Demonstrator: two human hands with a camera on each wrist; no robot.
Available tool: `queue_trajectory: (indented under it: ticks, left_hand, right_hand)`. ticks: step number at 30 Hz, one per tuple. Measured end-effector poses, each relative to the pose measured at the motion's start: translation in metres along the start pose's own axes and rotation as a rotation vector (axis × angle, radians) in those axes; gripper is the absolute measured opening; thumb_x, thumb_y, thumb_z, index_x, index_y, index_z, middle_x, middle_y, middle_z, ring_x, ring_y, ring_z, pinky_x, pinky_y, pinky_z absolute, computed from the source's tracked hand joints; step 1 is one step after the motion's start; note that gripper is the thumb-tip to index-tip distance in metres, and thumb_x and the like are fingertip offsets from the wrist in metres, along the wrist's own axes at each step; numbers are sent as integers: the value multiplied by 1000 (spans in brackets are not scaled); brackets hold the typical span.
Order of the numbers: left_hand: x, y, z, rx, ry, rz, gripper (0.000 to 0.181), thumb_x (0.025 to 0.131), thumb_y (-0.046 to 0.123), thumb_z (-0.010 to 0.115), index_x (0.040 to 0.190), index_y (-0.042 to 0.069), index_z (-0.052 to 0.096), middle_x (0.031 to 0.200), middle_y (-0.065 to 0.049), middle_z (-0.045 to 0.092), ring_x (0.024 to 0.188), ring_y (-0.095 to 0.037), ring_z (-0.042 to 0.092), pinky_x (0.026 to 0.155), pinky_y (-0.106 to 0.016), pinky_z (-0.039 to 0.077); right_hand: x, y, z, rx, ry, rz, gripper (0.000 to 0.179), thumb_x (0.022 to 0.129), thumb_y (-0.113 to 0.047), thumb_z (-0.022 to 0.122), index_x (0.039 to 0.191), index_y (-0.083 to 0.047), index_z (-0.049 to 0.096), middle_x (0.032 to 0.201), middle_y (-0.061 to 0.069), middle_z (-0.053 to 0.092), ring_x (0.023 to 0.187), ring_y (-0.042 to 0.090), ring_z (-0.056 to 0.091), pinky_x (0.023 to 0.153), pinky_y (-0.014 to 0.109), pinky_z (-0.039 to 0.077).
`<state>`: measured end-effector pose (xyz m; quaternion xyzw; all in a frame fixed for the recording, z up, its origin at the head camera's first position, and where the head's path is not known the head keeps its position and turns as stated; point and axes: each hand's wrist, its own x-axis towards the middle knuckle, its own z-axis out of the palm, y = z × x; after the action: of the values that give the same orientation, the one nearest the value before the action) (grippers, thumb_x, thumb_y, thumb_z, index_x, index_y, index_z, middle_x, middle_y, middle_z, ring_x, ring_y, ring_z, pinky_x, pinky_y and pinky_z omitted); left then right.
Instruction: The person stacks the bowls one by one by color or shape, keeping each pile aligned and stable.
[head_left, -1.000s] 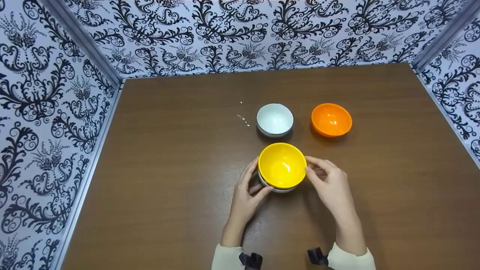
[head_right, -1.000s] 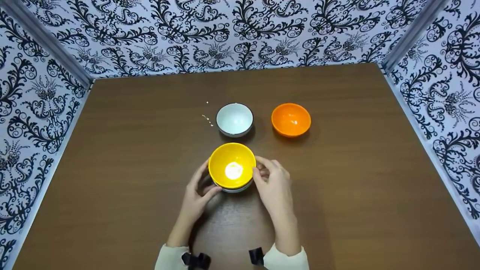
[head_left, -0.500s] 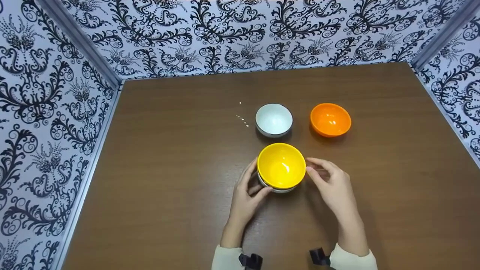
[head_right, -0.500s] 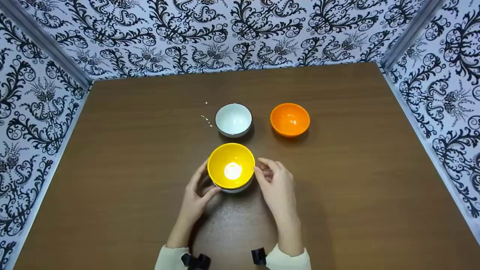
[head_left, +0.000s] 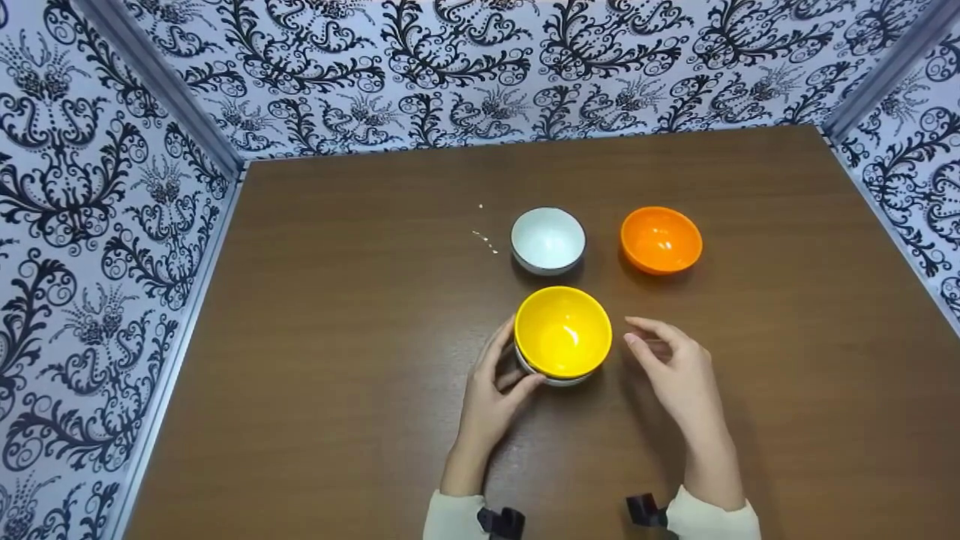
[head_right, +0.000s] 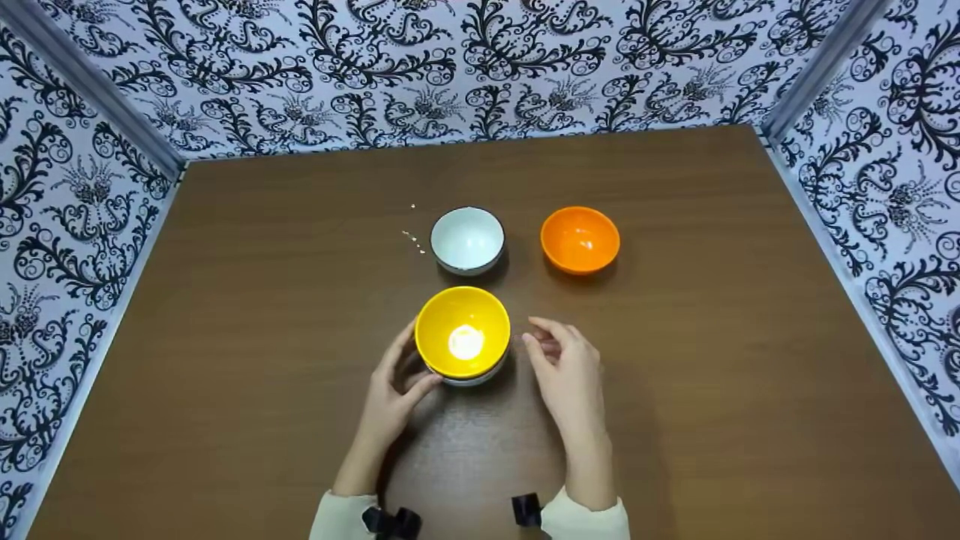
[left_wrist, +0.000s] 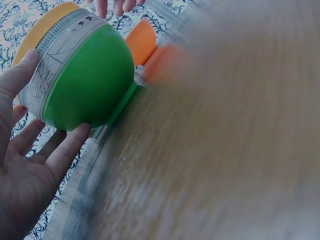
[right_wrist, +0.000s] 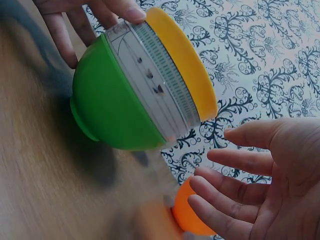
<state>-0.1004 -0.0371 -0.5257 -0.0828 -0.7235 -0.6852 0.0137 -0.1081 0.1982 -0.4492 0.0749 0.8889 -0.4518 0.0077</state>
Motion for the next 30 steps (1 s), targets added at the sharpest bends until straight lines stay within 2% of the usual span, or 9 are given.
queue_trajectory:
  ticks: [9, 23, 26, 30]
  left_hand:
    - [-1, 0, 0, 16, 5, -31, 86, 83, 34, 79, 155, 19, 35, 158, 0, 38, 139, -21, 48, 97, -25, 55]
    - [0, 1, 0, 19, 9, -22, 84, 83, 31, 79, 155, 19, 36, 158, -2, 38, 141, -23, 46, 97, -26, 55]
    - [0, 1, 0, 18, 10, -12, 83, 84, 30, 79, 155, 19, 37, 158, -4, 39, 141, -25, 46, 97, -26, 56]
    - [0, 1, 1, 12, 8, -16, 83, 84, 30, 79, 154, 21, 37, 158, -3, 39, 141, -24, 46, 97, -26, 55]
  right_hand:
    - [4, 11, 0, -34, 1, 26, 36, 100, -29, 61, 131, -13, 66, 124, 13, 70, 109, 30, 68, 99, 45, 55]
    - [11, 27, -1, -45, -3, 62, 41, 102, -31, 57, 134, -7, 62, 123, 17, 70, 111, 34, 68, 99, 48, 55]
    - [13, 30, -3, -56, 4, 64, 41, 101, -32, 57, 134, -8, 62, 122, 16, 70, 108, 31, 68, 92, 33, 58]
    - [17, 34, -6, -35, 13, 69, 41, 101, -32, 58, 133, -7, 62, 120, 15, 70, 99, 20, 68, 76, 11, 52]
